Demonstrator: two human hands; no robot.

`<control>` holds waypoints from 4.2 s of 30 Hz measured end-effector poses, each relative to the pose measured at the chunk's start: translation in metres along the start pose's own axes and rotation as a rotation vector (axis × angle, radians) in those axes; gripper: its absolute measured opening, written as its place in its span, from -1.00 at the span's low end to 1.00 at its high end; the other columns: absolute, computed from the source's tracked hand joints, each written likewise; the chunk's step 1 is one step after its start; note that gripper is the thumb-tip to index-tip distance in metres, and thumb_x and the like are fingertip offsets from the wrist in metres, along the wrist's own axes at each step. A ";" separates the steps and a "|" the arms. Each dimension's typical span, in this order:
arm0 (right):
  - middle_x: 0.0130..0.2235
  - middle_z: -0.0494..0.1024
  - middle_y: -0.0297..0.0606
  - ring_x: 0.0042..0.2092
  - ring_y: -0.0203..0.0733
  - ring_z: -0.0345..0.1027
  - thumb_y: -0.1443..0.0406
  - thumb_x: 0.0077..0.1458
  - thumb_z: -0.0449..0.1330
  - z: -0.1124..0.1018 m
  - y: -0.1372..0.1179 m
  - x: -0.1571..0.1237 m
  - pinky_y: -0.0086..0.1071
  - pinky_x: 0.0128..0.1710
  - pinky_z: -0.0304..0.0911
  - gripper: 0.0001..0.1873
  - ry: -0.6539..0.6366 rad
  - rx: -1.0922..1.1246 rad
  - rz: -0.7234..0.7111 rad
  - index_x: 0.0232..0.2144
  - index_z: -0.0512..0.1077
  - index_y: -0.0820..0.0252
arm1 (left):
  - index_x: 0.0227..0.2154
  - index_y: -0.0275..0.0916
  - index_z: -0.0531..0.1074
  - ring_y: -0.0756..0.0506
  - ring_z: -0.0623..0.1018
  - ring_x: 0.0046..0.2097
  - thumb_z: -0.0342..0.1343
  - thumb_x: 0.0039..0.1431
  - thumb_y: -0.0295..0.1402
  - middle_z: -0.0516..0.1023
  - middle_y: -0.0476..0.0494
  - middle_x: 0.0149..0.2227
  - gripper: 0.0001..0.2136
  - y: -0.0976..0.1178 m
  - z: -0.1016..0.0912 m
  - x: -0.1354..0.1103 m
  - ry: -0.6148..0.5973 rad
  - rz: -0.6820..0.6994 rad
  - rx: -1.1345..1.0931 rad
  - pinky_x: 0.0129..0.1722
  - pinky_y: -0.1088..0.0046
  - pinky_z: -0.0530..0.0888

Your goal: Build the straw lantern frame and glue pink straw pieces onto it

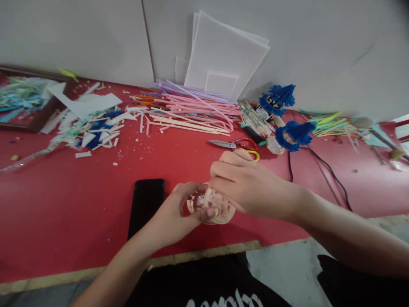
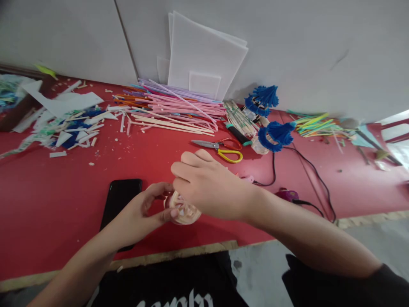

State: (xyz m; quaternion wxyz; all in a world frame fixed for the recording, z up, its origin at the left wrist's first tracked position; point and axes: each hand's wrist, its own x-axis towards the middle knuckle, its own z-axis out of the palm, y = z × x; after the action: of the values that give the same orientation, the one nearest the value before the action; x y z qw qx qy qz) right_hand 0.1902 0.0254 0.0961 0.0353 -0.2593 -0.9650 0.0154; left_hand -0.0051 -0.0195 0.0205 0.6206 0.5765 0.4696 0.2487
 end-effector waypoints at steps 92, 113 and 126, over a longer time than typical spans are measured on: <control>-0.30 0.48 -0.36 -0.27 -0.30 0.43 0.42 0.05 0.16 0.026 -0.002 -0.018 -0.40 -0.23 0.33 -0.77 0.186 1.127 0.688 -0.20 0.30 0.13 | -0.43 -0.24 0.39 -0.03 0.44 -0.42 0.09 0.01 -0.34 0.43 0.03 -0.49 -0.91 0.028 -0.008 0.041 -0.121 -0.057 0.099 -0.40 0.44 0.34; -0.30 0.52 -0.32 -0.28 -0.30 0.45 0.43 0.03 0.18 0.033 0.005 -0.021 -0.40 -0.27 0.37 -0.83 0.196 1.161 0.642 -0.28 0.35 0.16 | -0.47 -0.24 0.35 -0.05 0.42 -0.39 0.05 0.01 -0.27 0.37 0.03 -0.49 -0.87 0.031 -0.002 0.043 -0.099 -0.121 0.045 -0.36 0.42 0.32; -0.31 0.54 -0.31 -0.28 -0.29 0.47 0.46 -0.02 0.16 0.031 0.007 -0.019 -0.40 -0.26 0.38 -0.78 0.202 1.210 0.632 -0.26 0.38 0.18 | -0.40 -0.23 0.44 -0.04 0.51 -0.29 0.15 0.09 -0.35 0.50 -0.01 -0.38 -0.93 0.028 -0.004 0.037 -0.019 0.118 -0.044 -0.26 0.45 0.42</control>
State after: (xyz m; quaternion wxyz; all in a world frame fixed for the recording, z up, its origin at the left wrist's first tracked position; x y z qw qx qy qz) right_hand 0.2080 0.0216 0.0641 0.2572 -0.4629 -0.6570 0.5365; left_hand 0.0139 0.0201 0.0365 0.6218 0.5917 0.4235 0.2896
